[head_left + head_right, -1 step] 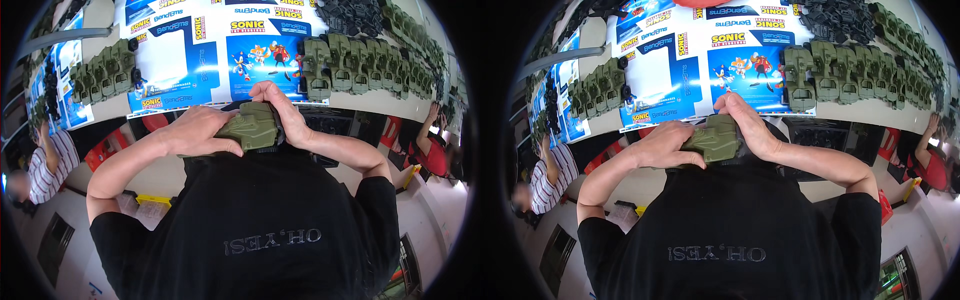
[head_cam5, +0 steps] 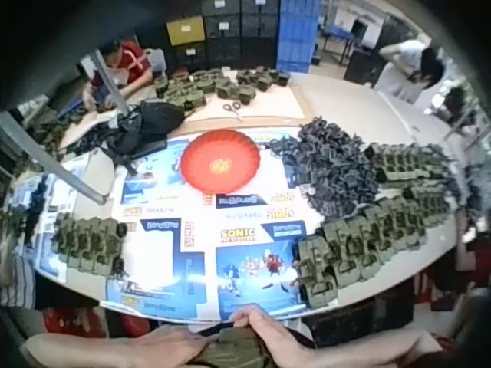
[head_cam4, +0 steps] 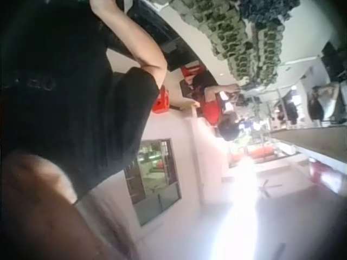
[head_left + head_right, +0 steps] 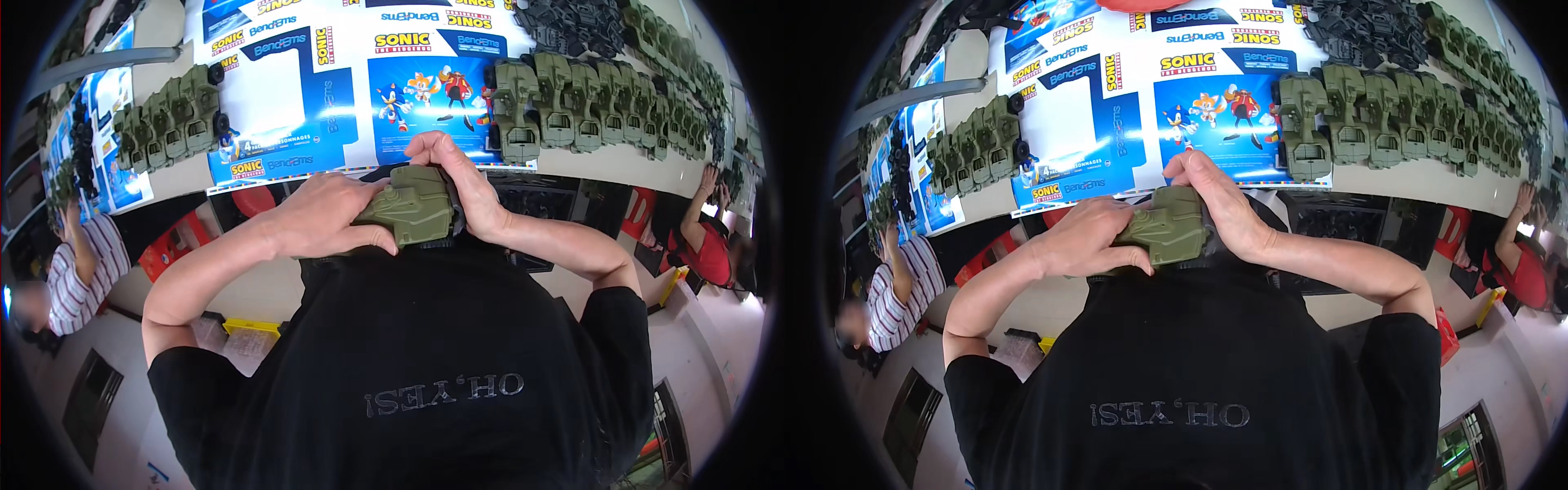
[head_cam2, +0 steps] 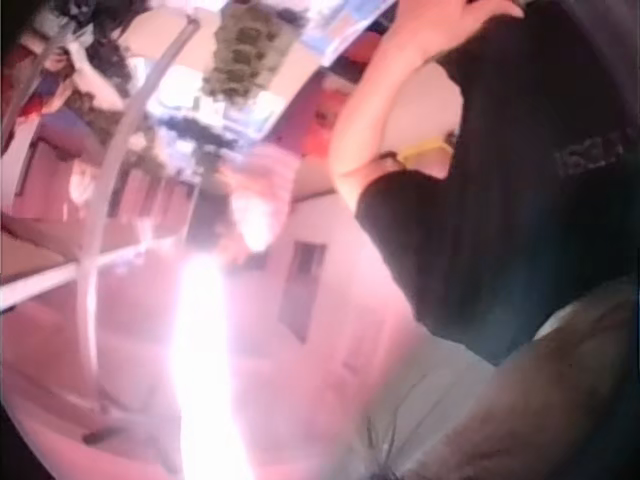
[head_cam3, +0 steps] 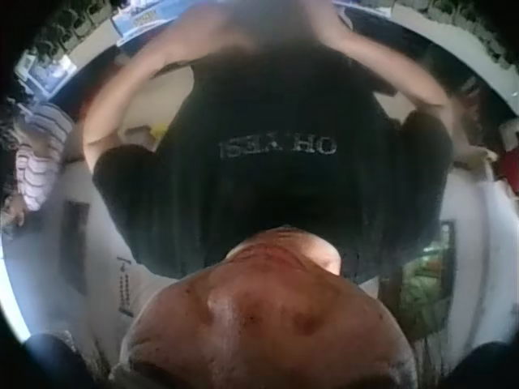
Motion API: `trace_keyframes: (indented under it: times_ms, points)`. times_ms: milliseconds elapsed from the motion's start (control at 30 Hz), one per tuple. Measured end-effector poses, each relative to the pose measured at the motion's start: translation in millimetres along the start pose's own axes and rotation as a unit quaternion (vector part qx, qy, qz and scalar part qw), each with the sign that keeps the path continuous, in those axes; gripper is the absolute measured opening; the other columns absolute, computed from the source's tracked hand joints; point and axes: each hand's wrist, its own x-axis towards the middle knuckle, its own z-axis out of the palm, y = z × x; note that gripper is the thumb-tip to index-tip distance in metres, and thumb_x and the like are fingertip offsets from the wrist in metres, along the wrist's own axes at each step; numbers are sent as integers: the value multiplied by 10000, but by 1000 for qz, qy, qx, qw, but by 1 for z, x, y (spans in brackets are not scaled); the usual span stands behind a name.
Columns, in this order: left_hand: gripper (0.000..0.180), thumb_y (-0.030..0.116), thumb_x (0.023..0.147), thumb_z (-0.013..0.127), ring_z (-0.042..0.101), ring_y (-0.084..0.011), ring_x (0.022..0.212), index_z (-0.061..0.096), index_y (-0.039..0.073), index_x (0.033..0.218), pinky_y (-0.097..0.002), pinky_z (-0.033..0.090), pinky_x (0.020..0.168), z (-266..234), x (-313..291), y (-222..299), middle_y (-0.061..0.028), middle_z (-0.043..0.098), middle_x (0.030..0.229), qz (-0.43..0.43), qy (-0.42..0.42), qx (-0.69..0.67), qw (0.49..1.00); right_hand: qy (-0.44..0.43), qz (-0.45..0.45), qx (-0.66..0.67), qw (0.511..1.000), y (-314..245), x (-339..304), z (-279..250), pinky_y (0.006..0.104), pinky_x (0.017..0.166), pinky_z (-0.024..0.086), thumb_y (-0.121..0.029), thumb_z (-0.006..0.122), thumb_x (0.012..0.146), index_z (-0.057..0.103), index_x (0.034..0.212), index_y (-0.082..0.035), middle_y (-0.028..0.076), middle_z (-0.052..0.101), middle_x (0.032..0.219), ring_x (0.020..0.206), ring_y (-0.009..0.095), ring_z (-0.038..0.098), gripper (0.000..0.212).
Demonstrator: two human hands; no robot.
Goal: The person assembles green plastic toy vehicles by hand, attaching black wheels to the chassis and placing the completed units on a table. The workspace contains numerous unassembled parts and packaging materials.
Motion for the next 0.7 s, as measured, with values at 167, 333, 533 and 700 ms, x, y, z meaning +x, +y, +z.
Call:
trace_keyframes:
  times_ms: [167,333,533,700]
  points:
    - [712,473,741,664,598,-351,850,484,-94,1131,-413,425,833,11,-2,13,-200,604,802,9,71,76,995,-17,-101,-2,995,-12,-4,5,285,943,352,-405,306,993,481,1137,-14,65,507,1009,998,157,479,452]
    - [798,395,737,685,585,-277,970,407,-187,1207,-366,401,933,17,-12,25,-216,605,1012,118,189,255,941,-48,-252,-122,959,-13,-18,-1,334,918,392,-222,404,916,523,1117,14,129,548,1077,1001,222,526,333]
    - [848,407,690,713,588,-281,951,410,-207,1188,-351,425,910,28,-17,25,-232,600,1003,97,173,213,957,-73,-305,-180,933,-15,-13,4,366,885,406,-231,508,860,586,1043,11,136,589,998,964,284,548,313]
    - [736,421,655,738,610,-315,869,506,-133,1080,-367,466,810,30,-11,14,-204,624,897,110,209,167,957,-81,-307,-201,927,-18,-8,6,359,867,416,-186,512,873,601,1030,0,142,594,1018,959,285,560,260]
